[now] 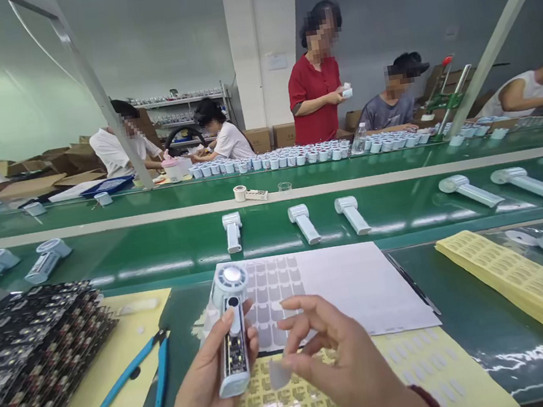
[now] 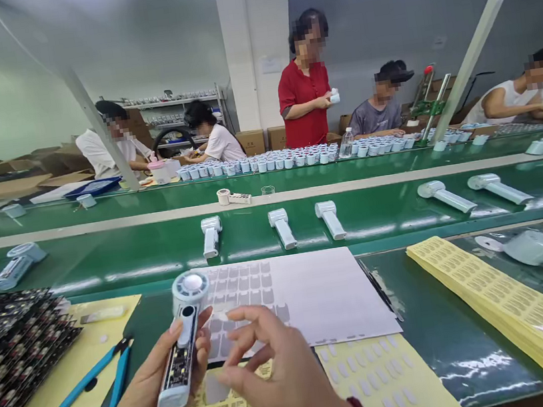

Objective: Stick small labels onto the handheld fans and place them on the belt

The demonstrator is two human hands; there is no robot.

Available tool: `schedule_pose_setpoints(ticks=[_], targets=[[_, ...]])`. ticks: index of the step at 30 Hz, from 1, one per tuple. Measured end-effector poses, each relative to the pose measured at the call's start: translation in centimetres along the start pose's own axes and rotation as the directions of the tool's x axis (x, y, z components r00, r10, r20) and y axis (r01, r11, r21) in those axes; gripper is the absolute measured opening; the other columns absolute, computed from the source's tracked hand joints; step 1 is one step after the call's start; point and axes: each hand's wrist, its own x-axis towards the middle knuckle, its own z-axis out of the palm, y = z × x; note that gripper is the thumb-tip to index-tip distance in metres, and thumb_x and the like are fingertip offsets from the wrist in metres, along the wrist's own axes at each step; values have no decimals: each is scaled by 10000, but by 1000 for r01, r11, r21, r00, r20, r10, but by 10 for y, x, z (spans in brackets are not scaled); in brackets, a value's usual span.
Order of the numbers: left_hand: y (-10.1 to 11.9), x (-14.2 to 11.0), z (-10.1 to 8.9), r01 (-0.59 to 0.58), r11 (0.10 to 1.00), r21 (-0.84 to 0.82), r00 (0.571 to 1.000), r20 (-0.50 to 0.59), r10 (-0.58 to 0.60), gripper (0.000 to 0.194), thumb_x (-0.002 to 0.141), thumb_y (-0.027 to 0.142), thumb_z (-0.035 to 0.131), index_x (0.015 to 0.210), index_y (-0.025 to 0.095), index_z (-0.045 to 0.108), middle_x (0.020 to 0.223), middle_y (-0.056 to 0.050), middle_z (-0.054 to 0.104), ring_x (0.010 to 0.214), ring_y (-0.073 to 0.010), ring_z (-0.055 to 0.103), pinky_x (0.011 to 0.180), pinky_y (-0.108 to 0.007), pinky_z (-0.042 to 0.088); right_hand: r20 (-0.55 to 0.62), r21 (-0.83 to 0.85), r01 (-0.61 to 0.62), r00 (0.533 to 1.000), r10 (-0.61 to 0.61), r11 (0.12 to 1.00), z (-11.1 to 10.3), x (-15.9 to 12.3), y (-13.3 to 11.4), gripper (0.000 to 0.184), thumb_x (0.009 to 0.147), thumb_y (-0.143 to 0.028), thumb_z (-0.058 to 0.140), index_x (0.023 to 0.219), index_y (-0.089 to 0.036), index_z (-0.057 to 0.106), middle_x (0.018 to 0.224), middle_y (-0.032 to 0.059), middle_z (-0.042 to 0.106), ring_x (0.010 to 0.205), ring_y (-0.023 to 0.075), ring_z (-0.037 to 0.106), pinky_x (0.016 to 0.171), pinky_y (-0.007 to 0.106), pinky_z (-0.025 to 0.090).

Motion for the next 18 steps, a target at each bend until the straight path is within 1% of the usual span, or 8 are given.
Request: schedule_pose_setpoints(ticks=[1, 3, 7, 12, 16, 18], targets=[[-3, -2, 1, 26, 999, -46, 1000, -3, -26, 207, 924, 119, 534, 1070, 36, 656, 647, -70, 624, 502, -112, 628, 492, -188, 567, 0, 57, -15, 1000, 15, 998, 8, -4, 1, 443, 755, -248, 733, 1176, -258, 592, 807, 5, 714, 1166, 288, 634, 808, 356, 559], [-8, -5, 4, 63, 991, -122, 998, -17, -65, 176, 936, 127, 517, 1017, 50, 653, 618, -40, 581, 447, -75, 575, 439, -142, 521, -11, 143, -49, 999, 51, 988, 21, -10, 4, 463, 726, -224, 738, 1163, -245, 584, 780, 5, 725, 1210, 300, 614, 841, 380, 550], [-13, -9, 7, 93, 974, -207, 993, -56, -106, 88, 923, 118, 541, 858, 108, 599, 645, -22, 587, 439, -65, 569, 430, -143, 524, -28, 249, -52, 998, 61, 967, 38, -13, 11, 476, 690, -192, 731, 1140, -233, 581, 726, -3, 721, 1201, 303, 624, 878, 402, 541], [-18, -11, 6, 71, 969, -235, 991, -96, -96, 85, 926, 119, 544, 846, 126, 571, 620, 8, 567, 438, -63, 566, 430, -141, 523, -65, 245, -75, 993, 94, 967, 48, -13, 10, 460, 674, -185, 724, 1113, -232, 595, 727, -13, 714, 1199, 305, 628, 912, 408, 532], [-19, -13, 7, 49, 959, -278, 988, -126, -87, 66, 924, 115, 545, 872, 96, 581, 654, -9, 579, 455, -63, 569, 442, -140, 527, -81, 223, -90, 991, 110, 971, 50, -14, 6, 428, 689, -204, 716, 1098, -230, 591, 715, -21, 731, 1175, 272, 645, 936, 375, 522], [-19, -13, 8, 50, 958, -283, 988, -128, -90, 85, 925, 120, 545, 857, 84, 582, 650, -15, 568, 463, -68, 573, 445, -143, 528, -82, 212, -102, 989, 122, 972, 51, -13, 5, 419, 693, -212, 720, 1092, -231, 591, 716, -23, 734, 1164, 276, 652, 919, 373, 527]])
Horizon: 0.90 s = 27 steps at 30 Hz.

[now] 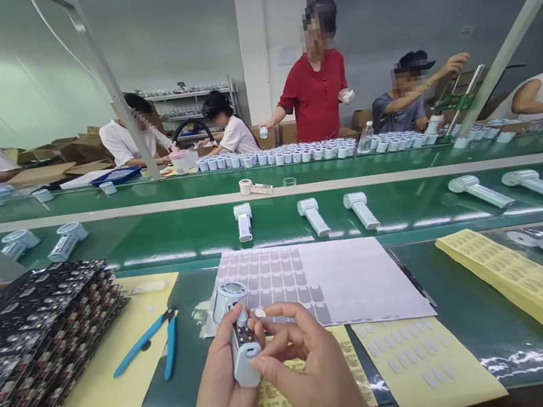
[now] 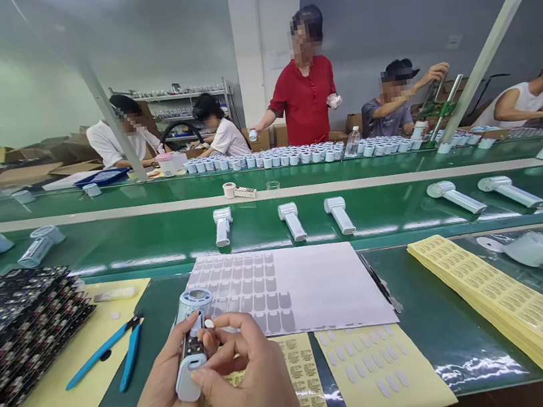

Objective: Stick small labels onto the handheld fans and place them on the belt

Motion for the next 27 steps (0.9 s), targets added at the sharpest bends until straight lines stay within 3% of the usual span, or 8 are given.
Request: schedule_pose_setpoints(ticks=[5, 11, 14, 18, 19, 21, 24, 27], targets=[[-1, 2, -3, 2, 1000, -8, 1000, 15, -2, 127, 921, 122, 547, 807, 83, 586, 633, -25, 554, 468, -77, 574, 453, -158, 528, -1, -10, 1, 1000, -1, 1000, 1, 1, 0, 423, 692, -211, 718, 1095, -229, 593, 735, -20, 746, 1117, 287, 678, 864, 369, 550], [-3, 4, -4, -5, 999, -44, 1000, 28, 6, 124, 912, 116, 560, 789, 102, 579, 617, -23, 561, 483, -91, 580, 469, -181, 535, -8, -39, 67, 998, -67, 997, 2, -2, 2, 394, 717, -179, 697, 1092, -251, 601, 745, -34, 752, 1133, 226, 672, 914, 315, 551], [-7, -2, -1, 27, 996, -80, 998, 55, -23, 203, 932, 140, 525, 732, 126, 557, 600, -27, 554, 473, -102, 589, 449, -188, 530, -29, -205, 236, 969, -247, 950, 2, -6, 9, 434, 759, -182, 693, 1166, -281, 580, 778, -43, 739, 1056, 211, 703, 898, 316, 568], [-12, -16, 6, 110, 989, -99, 993, 60, -105, 251, 962, 182, 466, 723, 141, 530, 614, -21, 540, 439, -93, 569, 432, -191, 534, -50, -515, 404, 866, -497, 756, -1, -7, 20, 726, 742, -346, 815, 1363, -337, 440, 973, 5, 702, 972, 259, 712, 777, 366, 609], [-12, -19, 7, 137, 986, -98, 990, 43, -133, 234, 968, 189, 456, 760, 126, 543, 639, -24, 547, 437, -82, 568, 434, -173, 532, -69, -537, 391, 863, -500, 748, -4, -6, 20, 841, 683, -410, 862, 1389, -338, 410, 1058, 29, 674, 959, 272, 706, 736, 369, 613], [-10, -23, 10, 161, 983, -85, 987, 21, -160, 204, 974, 198, 449, 842, 94, 565, 684, -32, 561, 433, -57, 562, 430, -130, 515, -119, -481, 314, 902, -416, 818, -12, -5, 17, 965, 599, -504, 893, 1402, -328, 389, 1180, 61, 591, 943, 270, 688, 666, 346, 607], [-8, -21, 7, 180, 983, 26, 979, 95, -181, 151, 951, 171, 490, 871, 83, 581, 691, -22, 563, 426, -42, 537, 426, -124, 513, -157, -254, 157, 967, -201, 954, -35, -5, 11, 721, 781, -578, 722, 1371, -305, 411, 1193, 62, 527, 926, 224, 664, 625, 296, 575], [-11, -13, -4, 3, 931, 364, 988, 142, -59, 45, 860, 98, 607, 899, 86, 626, 714, -41, 629, 457, -82, 575, 439, -189, 551, -197, -250, 53, 975, -105, 967, -71, -5, 11, 483, 929, -578, 520, 1299, -273, 464, 1145, 75, 554, 957, 222, 633, 641, 298, 541]])
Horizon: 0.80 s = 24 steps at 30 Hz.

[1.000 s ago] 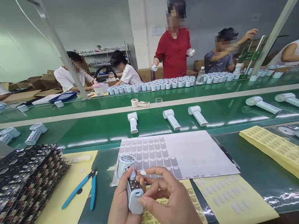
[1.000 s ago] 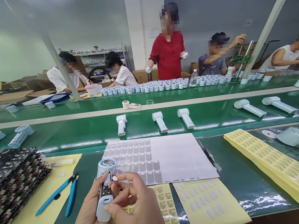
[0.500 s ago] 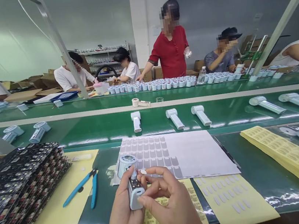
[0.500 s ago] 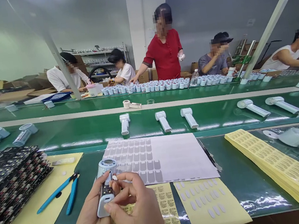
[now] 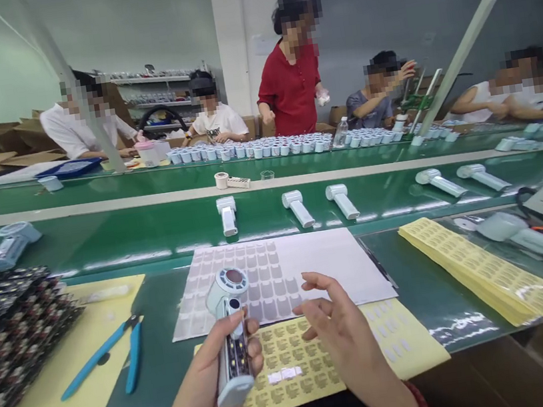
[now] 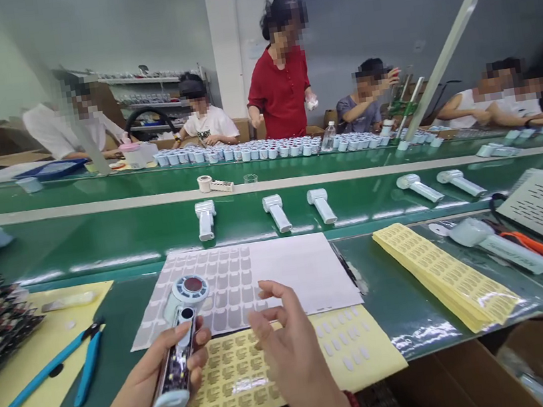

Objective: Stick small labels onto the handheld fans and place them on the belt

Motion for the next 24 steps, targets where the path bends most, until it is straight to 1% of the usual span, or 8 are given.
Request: schedule_pose_setpoints(ticks=[2, 3, 6, 11, 15, 17, 20, 24], targets=[[-8, 6, -8, -114, 960, 257, 993, -4, 119, 194, 768, 78, 702, 954, 103, 655, 845, -95, 714, 587, -164, 683, 507, -249, 598, -24, -145, -21, 1000, 18, 989, -22, 3, 11, 371, 928, -553, 524, 1144, -253, 564, 1160, 81, 561, 961, 225, 609, 671, 312, 524], [-12, 8, -12, -141, 932, 334, 989, 10, 146, 272, 724, 90, 745, 982, 117, 662, 941, -122, 737, 694, -216, 726, 558, -274, 616, -28, -211, -27, 999, 22, 977, -32, 4, 17, 312, 918, -526, 545, 1033, -243, 606, 1157, 77, 563, 939, 220, 602, 695, 321, 516], [-20, 16, -22, -147, 897, 416, 989, 57, 136, 444, 629, 184, 835, 1038, 159, 664, 1136, -151, 731, 946, -317, 731, 675, -314, 631, -10, -298, -35, 999, 34, 954, -47, 4, 31, 213, 882, -418, 593, 797, -227, 631, 1071, 53, 575, 852, 197, 588, 783, 353, 498], [-23, 26, -30, -173, 859, 483, 985, 89, 148, 570, 548, 323, 904, 1039, 157, 666, 1163, -161, 728, 992, -338, 718, 799, -348, 616, 14, -352, -21, 1000, 28, 936, -40, 2, 39, 172, 884, -329, 575, 755, -222, 613, 988, 39, 582, 742, 181, 570, 736, 363, 477], [-24, 29, -32, -182, 855, 485, 983, 94, 156, 560, 530, 363, 917, 998, 163, 683, 1161, -154, 729, 1018, -336, 709, 869, -373, 599, 45, -402, 50, 998, -34, 914, -37, 0, 41, 169, 906, -285, 539, 770, -219, 613, 972, 45, 593, 698, 181, 553, 680, 361, 445], [-24, 30, -33, -180, 857, 482, 984, 81, 161, 542, 529, 351, 920, 985, 164, 693, 1147, -154, 733, 1000, -327, 716, 859, -364, 600, 103, -370, 103, 992, -69, 924, -42, -4, 41, 153, 909, -277, 557, 788, -225, 635, 967, 40, 599, 751, 186, 576, 711, 349, 463], [-25, 30, -33, -205, 841, 500, 978, 77, 192, 523, 522, 324, 928, 968, 158, 711, 1110, -158, 741, 945, -316, 730, 826, -353, 604, 154, -192, 148, 981, -119, 970, -50, -12, 37, 147, 906, -297, 610, 783, -231, 656, 939, 34, 585, 864, 197, 589, 743, 314, 476], [-24, 23, -28, -223, 833, 506, 975, 100, 200, 495, 510, 291, 930, 944, 159, 731, 1062, -146, 754, 869, -288, 736, 700, -309, 602, 88, 41, 84, 992, -87, 996, -47, -16, 25, 184, 895, -378, 659, 791, -228, 651, 938, 35, 556, 810, 177, 549, 616, 268, 429]])
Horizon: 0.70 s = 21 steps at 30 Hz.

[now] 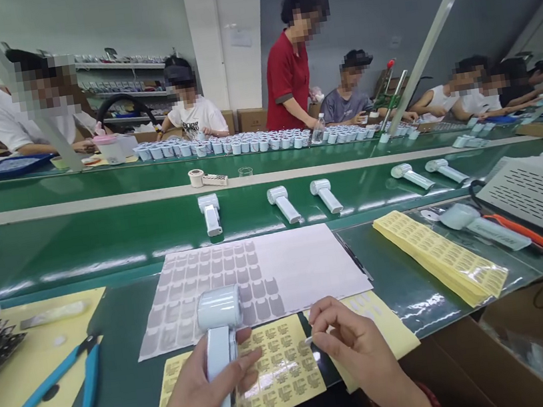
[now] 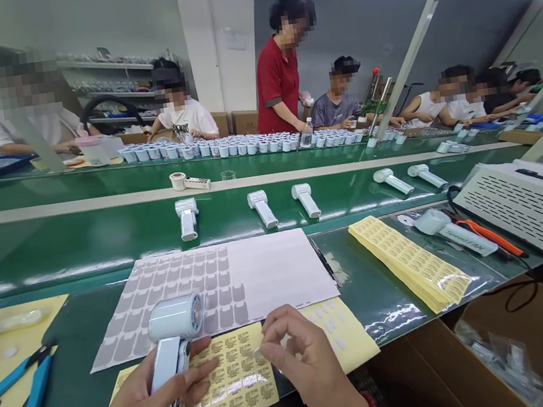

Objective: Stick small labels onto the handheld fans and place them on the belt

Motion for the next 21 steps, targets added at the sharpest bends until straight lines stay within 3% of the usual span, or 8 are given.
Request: schedule_pose_setpoints(ticks=[3, 5, 9, 12, 14, 18, 21], targets=[[9, -6, 4, -1, 1000, -2, 998, 65, 1, 430, 550, 307, 910, 912, 146, 743, 780, -102, 756, 699, -225, 708, 638, -269, 567, 37, 126, -21, 999, 16, 992, 19, 6, -15, 189, 862, -386, 701, 788, -222, 644, 936, 28, 554, 792, 166, 541, 615, 259, 430], [15, -8, 6, 13, 998, -63, 998, 64, -9, 405, 615, 352, 874, 942, 150, 746, 697, -70, 731, 640, -189, 675, 623, -244, 544, 111, 168, -43, 994, 25, 985, 37, 11, -27, 178, 841, -364, 715, 767, -217, 645, 932, 24, 571, 803, 166, 559, 667, 268, 463], [23, -3, 7, 42, 949, -314, 999, 28, -34, 349, 757, 438, 754, 983, 172, 752, 930, -91, 758, 860, -237, 697, 747, -281, 564, 210, 94, -85, 976, 63, 992, 66, 19, -44, 121, 820, -269, 694, 722, -222, 641, 960, 30, 590, 1027, 218, 592, 845, 306, 493], [26, 0, 6, 46, 925, -378, 999, 36, -35, 314, 874, 430, 616, 961, 166, 761, 986, -116, 755, 965, -280, 689, 836, -346, 569, 229, 3, -112, 967, 108, 994, 77, 25, -46, 98, 797, -212, 681, 712, -219, 635, 994, 20, 565, 936, 186, 610, 687, 250, 502], [27, 1, 5, 41, 927, -373, 999, 19, -37, 328, 914, 413, 554, 969, 164, 761, 990, -121, 754, 983, -288, 689, 839, -358, 573, 229, -25, -100, 968, 103, 995, 81, 29, -45, 103, 795, -196, 678, 707, -216, 628, 989, 8, 556, 862, 155, 610, 660, 233, 499], [28, 1, 4, 35, 919, -393, 999, -24, -48, 304, 907, 400, 576, 1016, 178, 752, 949, -92, 753, 976, -279, 693, 810, -348, 585, 215, -70, -63, 974, 77, 996, 85, 34, -43, 127, 798, -172, 663, 691, -213, 610, 953, 0, 544, 857, 150, 615, 626, 218, 491], [30, 4, 5, 29, 903, -428, 995, -70, -66, 241, 894, 336, 611, 1028, 191, 749, 899, -65, 748, 946, -249, 699, 827, -328, 583, 193, -149, 34, 981, -5, 988, 87, 36, -41, 122, 814, -138, 626, 721, -209, 593, 952, 1, 546, 743, 120, 594, 590, 229, 471]])
